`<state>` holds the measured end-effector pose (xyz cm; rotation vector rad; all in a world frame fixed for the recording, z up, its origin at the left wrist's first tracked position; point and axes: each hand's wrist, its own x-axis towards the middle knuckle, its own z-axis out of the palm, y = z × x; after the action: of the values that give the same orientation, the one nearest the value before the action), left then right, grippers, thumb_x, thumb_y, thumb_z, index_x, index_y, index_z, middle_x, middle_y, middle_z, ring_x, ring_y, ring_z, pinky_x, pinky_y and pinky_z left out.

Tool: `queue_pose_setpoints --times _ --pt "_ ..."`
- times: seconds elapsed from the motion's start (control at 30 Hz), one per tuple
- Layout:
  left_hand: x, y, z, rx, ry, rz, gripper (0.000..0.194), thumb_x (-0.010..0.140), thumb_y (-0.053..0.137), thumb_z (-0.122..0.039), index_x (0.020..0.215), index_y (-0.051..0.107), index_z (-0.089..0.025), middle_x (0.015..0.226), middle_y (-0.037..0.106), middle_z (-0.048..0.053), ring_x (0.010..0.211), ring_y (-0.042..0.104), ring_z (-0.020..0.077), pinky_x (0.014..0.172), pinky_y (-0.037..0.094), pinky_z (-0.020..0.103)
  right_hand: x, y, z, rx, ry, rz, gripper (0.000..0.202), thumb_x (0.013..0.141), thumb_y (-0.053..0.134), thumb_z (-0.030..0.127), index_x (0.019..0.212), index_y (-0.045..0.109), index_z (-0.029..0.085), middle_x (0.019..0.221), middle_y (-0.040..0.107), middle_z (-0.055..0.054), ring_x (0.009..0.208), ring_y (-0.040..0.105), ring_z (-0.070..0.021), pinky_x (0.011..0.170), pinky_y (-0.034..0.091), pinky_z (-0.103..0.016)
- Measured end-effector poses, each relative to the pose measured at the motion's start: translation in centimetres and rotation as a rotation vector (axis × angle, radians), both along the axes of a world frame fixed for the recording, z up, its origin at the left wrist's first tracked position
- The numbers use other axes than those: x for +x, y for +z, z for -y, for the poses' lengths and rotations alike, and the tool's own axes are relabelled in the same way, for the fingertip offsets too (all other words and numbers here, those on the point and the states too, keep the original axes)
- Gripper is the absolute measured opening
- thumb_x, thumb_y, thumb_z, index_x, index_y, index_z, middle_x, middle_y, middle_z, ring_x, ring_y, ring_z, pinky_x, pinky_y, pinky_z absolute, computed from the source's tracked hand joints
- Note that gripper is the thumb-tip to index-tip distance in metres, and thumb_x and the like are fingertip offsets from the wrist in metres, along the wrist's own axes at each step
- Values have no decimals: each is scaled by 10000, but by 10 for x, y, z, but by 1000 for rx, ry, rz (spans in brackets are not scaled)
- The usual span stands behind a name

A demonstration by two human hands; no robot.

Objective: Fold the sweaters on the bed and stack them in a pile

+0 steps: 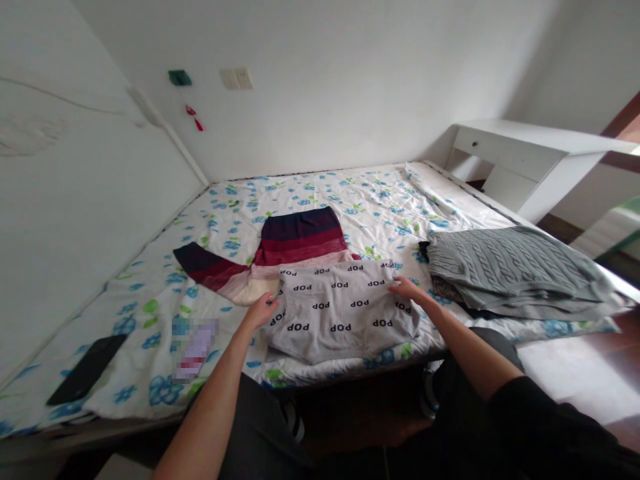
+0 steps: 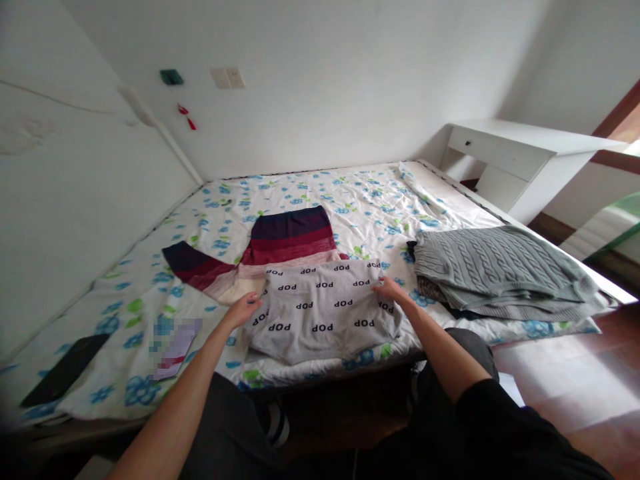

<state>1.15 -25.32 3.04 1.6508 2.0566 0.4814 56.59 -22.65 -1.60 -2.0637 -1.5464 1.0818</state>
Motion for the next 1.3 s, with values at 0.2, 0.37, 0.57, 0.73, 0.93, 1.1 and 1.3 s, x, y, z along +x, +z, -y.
queue_pose_setpoints --times 0.2,0.37,0.57,0.73,0.93,1.1,1.3 --pt "24 -3 -28 -30 -47 -189 499 930 667 -499 1285 776 -165 1297 843 201 1234 788 354 1020 588 375 3 2 -24 -138 -111 -197 616 837 965 459 1315 778 119 1002 817 -90 823 735 -194 695 537 -242" --pt "21 -5 -58 -115 -3 -216 403 875 729 -569 1055 801 -216 1140 875 154 1138 810 369 903 596 353 -3 4 -31 -199 -89 -354 526 760 1033 512 1033 770 148 839 785 -67 744 717 -182 621 529 -219" --pt "10 -10 -80 -113 3 -78 329 814 754 -551 904 706 -238 1025 855 106 1026 808 327 875 598 349 -2 6 -39 -191 -151 -390 479 813 1003 367 1169 766 154 1057 837 -99 870 778 -203 716 615 -245" --pt "8 2 -89 29 36 105 329 869 711 -516 1011 734 -220 1060 855 96 1050 796 308 935 619 353 2 17 -48 -57 -155 -594 436 884 940 367 1222 773 148 1091 855 -120 886 796 -232 771 655 -292" --pt "17 17 -85 173 112 -88 364 984 608 -394 1284 744 -237 1273 839 91 1112 797 285 1044 590 383 8 19 -53 40 -187 -410 524 926 847 254 1420 728 123 1072 849 -107 853 771 -186 731 597 -231" --pt "20 12 -80 -38 31 -93 561 898 728 -425 1408 697 -193 1389 812 161 1203 792 317 1074 589 406 18 14 -48 -93 9 15 595 889 876 290 1442 747 110 1153 840 -150 882 778 -217 705 581 -240" --pt "16 9 -76 -161 -91 -155 621 772 842 -557 1272 762 -197 1270 853 170 1225 788 389 1005 615 409 26 11 -45 -231 157 79 503 788 963 334 1230 828 135 1054 849 -132 833 780 -235 614 569 -235"
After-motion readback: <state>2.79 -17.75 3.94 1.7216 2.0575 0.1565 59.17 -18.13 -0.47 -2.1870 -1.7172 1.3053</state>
